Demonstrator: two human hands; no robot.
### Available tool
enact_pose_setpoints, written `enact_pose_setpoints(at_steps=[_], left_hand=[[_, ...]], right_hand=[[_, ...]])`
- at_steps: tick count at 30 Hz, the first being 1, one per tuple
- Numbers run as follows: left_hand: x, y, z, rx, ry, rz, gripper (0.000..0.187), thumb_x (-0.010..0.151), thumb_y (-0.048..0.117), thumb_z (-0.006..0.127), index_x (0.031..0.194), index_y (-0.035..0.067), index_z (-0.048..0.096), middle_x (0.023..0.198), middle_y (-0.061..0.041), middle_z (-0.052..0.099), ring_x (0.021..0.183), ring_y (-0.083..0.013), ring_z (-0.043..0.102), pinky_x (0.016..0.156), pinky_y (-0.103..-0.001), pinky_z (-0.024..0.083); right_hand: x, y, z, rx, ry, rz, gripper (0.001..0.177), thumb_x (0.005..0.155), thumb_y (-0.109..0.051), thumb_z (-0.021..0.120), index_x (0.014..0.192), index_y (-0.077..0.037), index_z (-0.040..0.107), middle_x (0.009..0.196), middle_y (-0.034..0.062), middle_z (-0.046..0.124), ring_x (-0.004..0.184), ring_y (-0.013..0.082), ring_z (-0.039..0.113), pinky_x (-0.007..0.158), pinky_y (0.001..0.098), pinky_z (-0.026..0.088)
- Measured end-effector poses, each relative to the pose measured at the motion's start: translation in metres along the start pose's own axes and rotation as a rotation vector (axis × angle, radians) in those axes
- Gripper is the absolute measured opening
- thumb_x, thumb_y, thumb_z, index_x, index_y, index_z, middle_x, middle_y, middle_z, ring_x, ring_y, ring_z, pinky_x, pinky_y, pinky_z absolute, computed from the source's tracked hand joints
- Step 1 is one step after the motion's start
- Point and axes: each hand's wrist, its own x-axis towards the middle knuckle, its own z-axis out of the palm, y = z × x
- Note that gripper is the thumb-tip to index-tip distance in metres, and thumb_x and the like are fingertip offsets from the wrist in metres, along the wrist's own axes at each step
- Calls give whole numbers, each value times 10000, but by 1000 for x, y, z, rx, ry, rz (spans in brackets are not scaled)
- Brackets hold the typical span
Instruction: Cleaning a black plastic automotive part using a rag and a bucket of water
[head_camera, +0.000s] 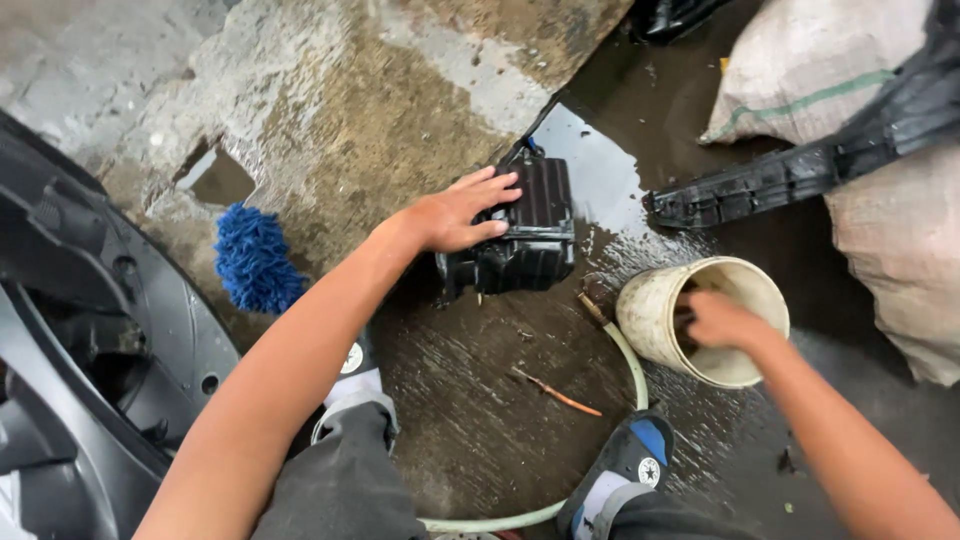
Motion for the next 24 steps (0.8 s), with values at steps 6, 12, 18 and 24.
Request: enact_pose_setpoints(at_steps=[6, 12, 18, 24], left_hand=[[0, 5, 2, -23, 41, 44, 678, 995, 582, 539, 1555, 218, 420, 1686, -85, 269, 1544, -438, 141, 1233, -657, 223], [3, -9, 0, -36, -23, 22, 703, 967, 586, 565, 1582, 305, 374, 1704, 46, 206, 1535, -368, 257, 1217, -655, 206], [16, -24, 12, -46, 32, 45, 569, 1016, 491, 532, 1545, 308, 435, 1682, 66, 265, 1488, -308, 378, 1245, -516, 324], [15, -24, 17, -48, 86, 72, 551, 1043, 449, 515, 1556, 267, 428, 1674, 1, 300, 1475, -339, 391, 1222, -536, 366]], right_hand=[[-186, -140, -185, 139, 109, -309, 469, 746, -61, 691, 1207, -132, 742, 1176, 260, 723, 1175, 500, 655, 1006, 589, 527], [-105, -221, -147, 97, 838, -803, 538, 769, 36, 665, 1277, -137, 703, 1272, 73, 671, 1225, 299, 637, 1096, 414, 473], [-71, -294, -151, -169, 1191, -975, 387, 962, 6, 472, 1214, -155, 718, 1177, 54, 669, 980, 265, 642, 908, 370, 541], [-72, -344, -157, -261, 1261, -1116, 217, 1051, -81, 501, 1151, -107, 691, 1060, 110, 649, 853, 285, 617, 874, 367, 536]])
